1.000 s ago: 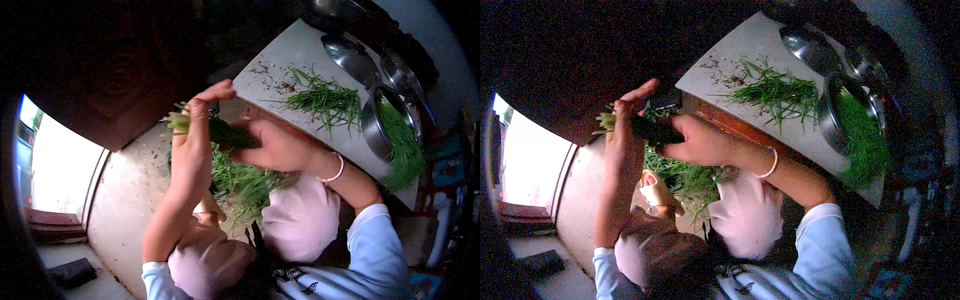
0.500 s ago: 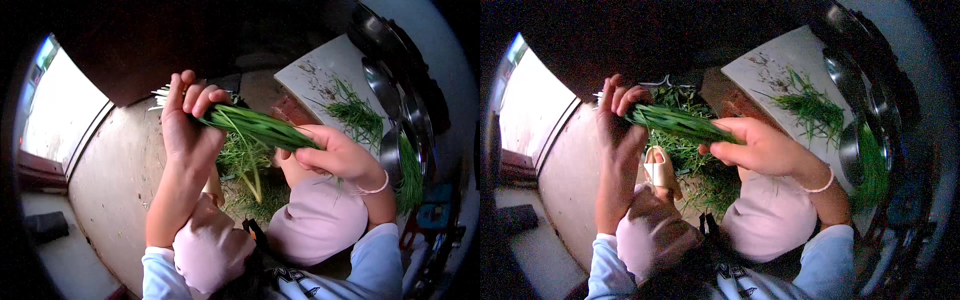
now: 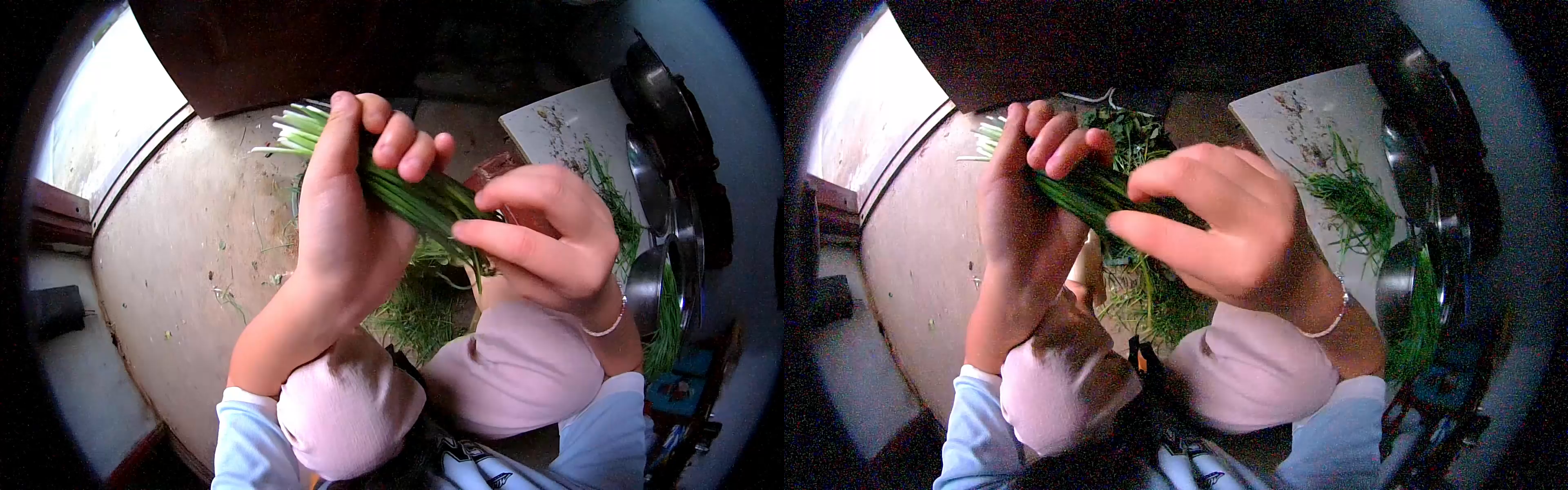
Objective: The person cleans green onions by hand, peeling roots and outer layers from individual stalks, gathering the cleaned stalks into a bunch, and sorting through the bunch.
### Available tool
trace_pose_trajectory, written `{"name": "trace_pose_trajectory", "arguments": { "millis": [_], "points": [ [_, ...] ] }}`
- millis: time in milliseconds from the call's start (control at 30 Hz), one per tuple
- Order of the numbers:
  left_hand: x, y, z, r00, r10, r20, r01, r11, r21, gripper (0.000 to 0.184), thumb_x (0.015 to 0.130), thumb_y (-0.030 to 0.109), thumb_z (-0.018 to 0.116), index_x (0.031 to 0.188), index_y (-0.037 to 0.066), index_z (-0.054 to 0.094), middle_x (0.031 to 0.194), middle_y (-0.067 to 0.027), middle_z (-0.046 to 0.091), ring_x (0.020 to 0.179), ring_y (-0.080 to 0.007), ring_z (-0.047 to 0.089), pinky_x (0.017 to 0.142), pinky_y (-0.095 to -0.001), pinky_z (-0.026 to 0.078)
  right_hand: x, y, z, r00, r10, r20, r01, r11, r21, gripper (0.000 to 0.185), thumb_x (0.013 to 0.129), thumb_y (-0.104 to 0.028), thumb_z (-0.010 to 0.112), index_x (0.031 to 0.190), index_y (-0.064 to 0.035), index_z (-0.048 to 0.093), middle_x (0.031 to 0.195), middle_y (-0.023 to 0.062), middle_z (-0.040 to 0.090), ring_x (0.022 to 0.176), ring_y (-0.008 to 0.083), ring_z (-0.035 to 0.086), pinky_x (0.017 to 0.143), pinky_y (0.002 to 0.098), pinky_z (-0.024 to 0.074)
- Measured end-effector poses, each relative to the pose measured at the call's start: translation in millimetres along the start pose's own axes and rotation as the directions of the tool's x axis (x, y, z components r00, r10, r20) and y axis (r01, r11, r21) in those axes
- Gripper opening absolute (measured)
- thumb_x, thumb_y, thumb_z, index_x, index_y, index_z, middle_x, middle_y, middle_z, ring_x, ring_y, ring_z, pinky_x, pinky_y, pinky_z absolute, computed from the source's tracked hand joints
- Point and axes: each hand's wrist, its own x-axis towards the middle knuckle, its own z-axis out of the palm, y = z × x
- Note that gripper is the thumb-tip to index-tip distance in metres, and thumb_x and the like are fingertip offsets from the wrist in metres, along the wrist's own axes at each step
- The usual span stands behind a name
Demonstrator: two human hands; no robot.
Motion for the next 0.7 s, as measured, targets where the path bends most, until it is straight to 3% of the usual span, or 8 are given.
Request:
{"name": "trace_pose_trajectory", "arguments": {
  "millis": [67,200,300,600,700],
  "points": [
    [0,0,-4,0.999,-0.04,0.023,0.04,0.999,0.023,0.026,0.088,0.03,0.033,0.071,0.011,0.036,0.057,0.0019,0.034,0.055,-0.0107,0.038,0.08,-0.03,0.038,-4,2,6,0.997,0.006,-0.077,-0.007,1.0,-0.014,0.017,0.055,-0.009,0.059,0.073,-0.0099,0.06,0.075,0.0037,0.053,0.059,0.0181,0.053,0.047,0.0263,0.0414],
    [0,-7,6,0.994,-0.042,-0.1,0.046,0.998,0.038,0.026,0.089,0.024,0.032,0.067,0.011,0.032,0.053,0.0036,0.03,0.049,-0.008,0.032,0.076,-0.0291,0.037,-5,3,9,0.993,0.009,-0.117,-0.01,1.0,-0.016,0.016,0.056,-0.01,0.058,0.072,-0.0098,0.06,0.073,0.0031,0.054,0.058,0.0172,0.053,0.046,0.025,0.0407],
    [0,-8,4,0.99,-0.062,-0.123,0.066,0.997,0.034,0.025,0.089,0.024,0.032,0.067,0.011,0.032,0.053,0.0035,0.03,0.049,-0.0081,0.033,0.077,-0.0291,0.038,-4,-1,6,0.999,0.026,0.02,-0.027,0.998,0.054,0.023,0.049,-0.003,0.063,0.072,-0.0083,0.062,0.075,0.0042,0.055,0.062,0.0187,0.053,0.053,0.0264,0.0424],
    [0,-8,-1,0.974,-0.157,-0.161,0.156,0.988,-0.024,0.025,0.089,0.024,0.032,0.067,0.011,0.033,0.054,0.0035,0.031,0.051,-0.0084,0.035,0.077,-0.0292,0.038,-12,7,14,1.0,0.007,-0.016,-0.006,0.996,0.089,0.02,0.048,-0.005,0.064,0.068,-0.0069,0.06,0.076,0.0062,0.054,0.064,0.02,0.053,0.054,0.0266,0.0432],
    [2,-8,-4,0.972,-0.179,-0.154,0.176,0.984,-0.031,0.026,0.089,0.024,0.032,0.066,0.011,0.032,0.054,0.0036,0.031,0.051,-0.0083,0.034,0.077,-0.0297,0.038,-11,7,18,1.0,-0.001,-0.008,0.002,0.997,0.078,0.018,0.052,-0.005,0.064,0.069,-0.005,0.056,0.077,0.0076,0.054,0.066,0.0207,0.053,0.057,0.0275,0.0434]
  ]
}}
